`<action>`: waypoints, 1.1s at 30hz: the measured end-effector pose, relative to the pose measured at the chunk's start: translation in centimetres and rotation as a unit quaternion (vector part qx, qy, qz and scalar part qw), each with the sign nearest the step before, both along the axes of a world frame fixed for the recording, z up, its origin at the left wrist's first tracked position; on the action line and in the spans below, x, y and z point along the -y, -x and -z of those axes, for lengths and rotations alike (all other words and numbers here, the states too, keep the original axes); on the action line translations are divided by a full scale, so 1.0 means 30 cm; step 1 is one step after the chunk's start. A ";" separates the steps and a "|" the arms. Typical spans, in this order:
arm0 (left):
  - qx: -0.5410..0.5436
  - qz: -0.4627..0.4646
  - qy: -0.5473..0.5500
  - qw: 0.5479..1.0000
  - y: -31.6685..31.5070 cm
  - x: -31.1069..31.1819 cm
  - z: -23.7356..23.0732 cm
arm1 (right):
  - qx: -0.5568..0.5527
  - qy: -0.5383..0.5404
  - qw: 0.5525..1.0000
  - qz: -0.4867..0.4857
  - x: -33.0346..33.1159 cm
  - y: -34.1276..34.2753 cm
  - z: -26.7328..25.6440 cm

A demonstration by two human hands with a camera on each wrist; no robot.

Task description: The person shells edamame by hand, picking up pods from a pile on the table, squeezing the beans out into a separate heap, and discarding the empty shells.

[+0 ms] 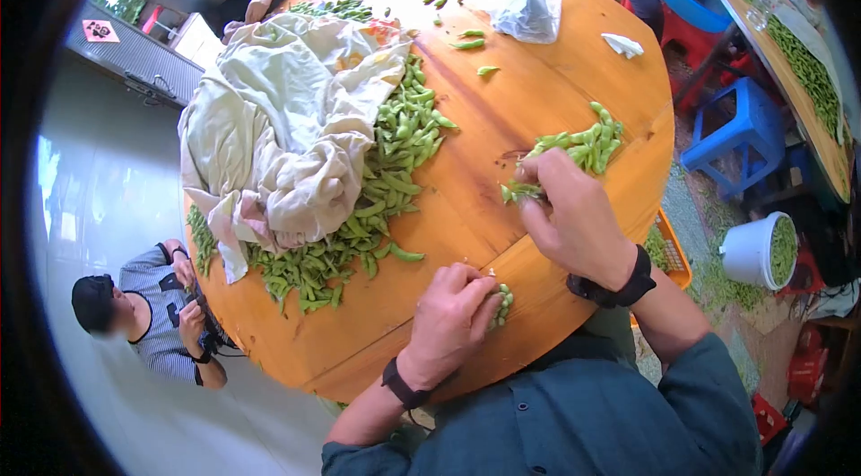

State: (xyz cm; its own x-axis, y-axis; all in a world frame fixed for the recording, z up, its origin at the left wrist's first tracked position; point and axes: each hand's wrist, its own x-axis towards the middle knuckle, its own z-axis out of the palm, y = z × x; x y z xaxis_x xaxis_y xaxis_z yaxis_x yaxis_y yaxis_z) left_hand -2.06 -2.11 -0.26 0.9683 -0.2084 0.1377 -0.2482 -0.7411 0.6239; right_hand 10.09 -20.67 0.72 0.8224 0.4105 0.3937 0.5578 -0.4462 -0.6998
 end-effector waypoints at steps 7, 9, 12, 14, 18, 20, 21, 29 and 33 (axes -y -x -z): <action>-0.017 -0.028 0.076 0.997 0.051 -0.016 -0.014 | 0.005 0.012 0.998 -0.068 -0.020 0.023 0.079; 0.021 -0.067 0.036 0.997 0.029 -0.070 -0.018 | 0.002 0.049 0.994 -0.098 -0.007 0.014 0.099; 0.054 -0.138 -0.063 0.987 -0.021 -0.183 -0.010 | 0.035 -0.036 0.991 -0.125 -0.006 0.016 0.053; 0.051 -0.167 -0.126 0.977 -0.032 -0.233 -0.003 | 0.031 -0.015 0.990 -0.137 -0.008 0.027 0.028; 0.016 -0.160 -0.153 0.975 -0.042 -0.248 -0.012 | -0.030 0.010 0.995 -0.094 -0.016 0.057 0.080; 0.025 -0.149 -0.156 0.976 -0.044 -0.231 -0.019 | -0.036 0.012 0.994 -0.102 -0.009 0.052 0.098; 0.049 -0.128 -0.116 0.984 -0.045 -0.215 -0.020 | -0.042 0.012 0.993 -0.109 -0.005 0.051 0.094; -0.237 -0.200 0.412 0.857 -0.036 -0.067 -0.052 | -0.250 -0.078 0.954 -0.147 -0.050 0.119 0.047; -0.239 -0.185 0.423 0.854 -0.033 -0.035 -0.043 | -0.397 -0.131 0.895 -0.155 -0.051 0.120 0.046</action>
State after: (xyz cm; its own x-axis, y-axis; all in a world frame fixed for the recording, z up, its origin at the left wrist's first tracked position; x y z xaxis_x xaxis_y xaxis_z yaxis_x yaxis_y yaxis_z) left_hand -1.07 -1.06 1.02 0.9342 0.1020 -0.3420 0.3381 0.0534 0.9396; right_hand 6.50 -19.14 -0.65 0.7481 0.6468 -0.1483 -0.0937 -0.1183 -0.9885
